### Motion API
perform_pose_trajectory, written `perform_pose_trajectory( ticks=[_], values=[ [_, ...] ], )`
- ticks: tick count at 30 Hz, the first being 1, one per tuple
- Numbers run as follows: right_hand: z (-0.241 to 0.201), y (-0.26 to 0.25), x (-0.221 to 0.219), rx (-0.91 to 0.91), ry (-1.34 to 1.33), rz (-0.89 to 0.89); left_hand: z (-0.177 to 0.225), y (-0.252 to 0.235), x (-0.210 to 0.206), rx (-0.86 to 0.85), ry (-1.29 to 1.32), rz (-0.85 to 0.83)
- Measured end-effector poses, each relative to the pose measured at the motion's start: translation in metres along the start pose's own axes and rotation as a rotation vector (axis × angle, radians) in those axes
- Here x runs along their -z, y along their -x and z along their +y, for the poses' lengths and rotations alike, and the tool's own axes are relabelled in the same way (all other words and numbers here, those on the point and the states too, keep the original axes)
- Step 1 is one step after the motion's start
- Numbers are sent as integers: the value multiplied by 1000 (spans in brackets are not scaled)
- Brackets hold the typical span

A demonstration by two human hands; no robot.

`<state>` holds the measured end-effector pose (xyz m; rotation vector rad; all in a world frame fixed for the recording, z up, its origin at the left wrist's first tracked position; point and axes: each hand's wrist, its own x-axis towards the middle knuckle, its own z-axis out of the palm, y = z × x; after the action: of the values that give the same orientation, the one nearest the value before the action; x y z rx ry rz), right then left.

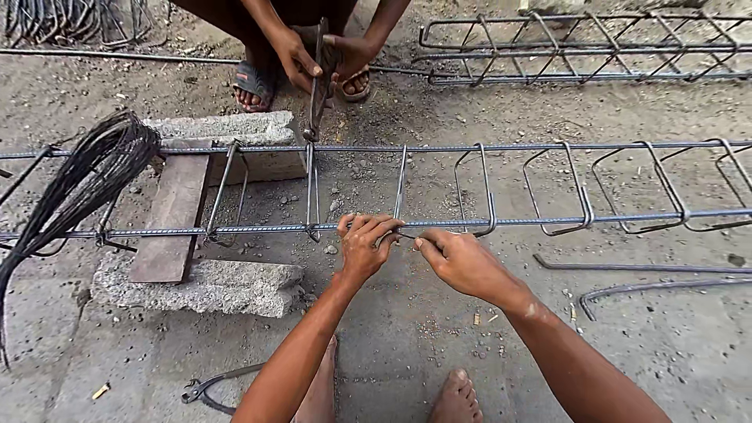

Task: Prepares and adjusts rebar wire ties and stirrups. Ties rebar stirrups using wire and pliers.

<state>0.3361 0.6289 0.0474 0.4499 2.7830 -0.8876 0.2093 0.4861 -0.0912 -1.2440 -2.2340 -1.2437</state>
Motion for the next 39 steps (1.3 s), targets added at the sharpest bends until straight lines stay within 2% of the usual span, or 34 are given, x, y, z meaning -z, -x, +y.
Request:
perform_pose_trajectory(
  ticks=[4, 9, 13, 17, 23, 26, 28, 29, 31, 35, 36, 37, 39],
  values=[
    [18, -17, 17, 148, 135, 28, 1, 0, -4, 26, 41, 67],
    [47, -58, 35, 404, 294, 166, -1, 1, -9, 20, 44, 112],
    [61, -107, 46, 530, 287, 93, 1, 3, -11, 17, 35, 158],
    [69, -134, 43, 387, 149, -145, 2, 4, -13, 11, 29, 190],
    [78, -145, 9, 109, -72, -471, 5, 9, -11, 23, 42, 171],
    [72, -144, 9, -63, -65, -667, 7, 8, -9, 48, 42, 150],
    [73, -140, 9, -132, 8, -692, 10, 8, -7, 63, 45, 135],
    [73, -137, 12, -124, 77, -645, 11, 8, -7, 65, 44, 132],
    [72, -127, 24, -55, 185, -408, 12, 3, -7, 60, 38, 137],
    [51, -48, 15, 177, 106, 347, 18, -2, -1, 71, 44, 124],
    [50, -28, 0, 268, 7, 452, 20, -4, 1, 78, 53, 119],
    [52, -10, -21, 321, -93, 459, 20, -5, 2, 87, 63, 112],
    [62, 9, -72, 282, -154, 402, 19, -1, 2, 110, 79, 88]
  ],
)
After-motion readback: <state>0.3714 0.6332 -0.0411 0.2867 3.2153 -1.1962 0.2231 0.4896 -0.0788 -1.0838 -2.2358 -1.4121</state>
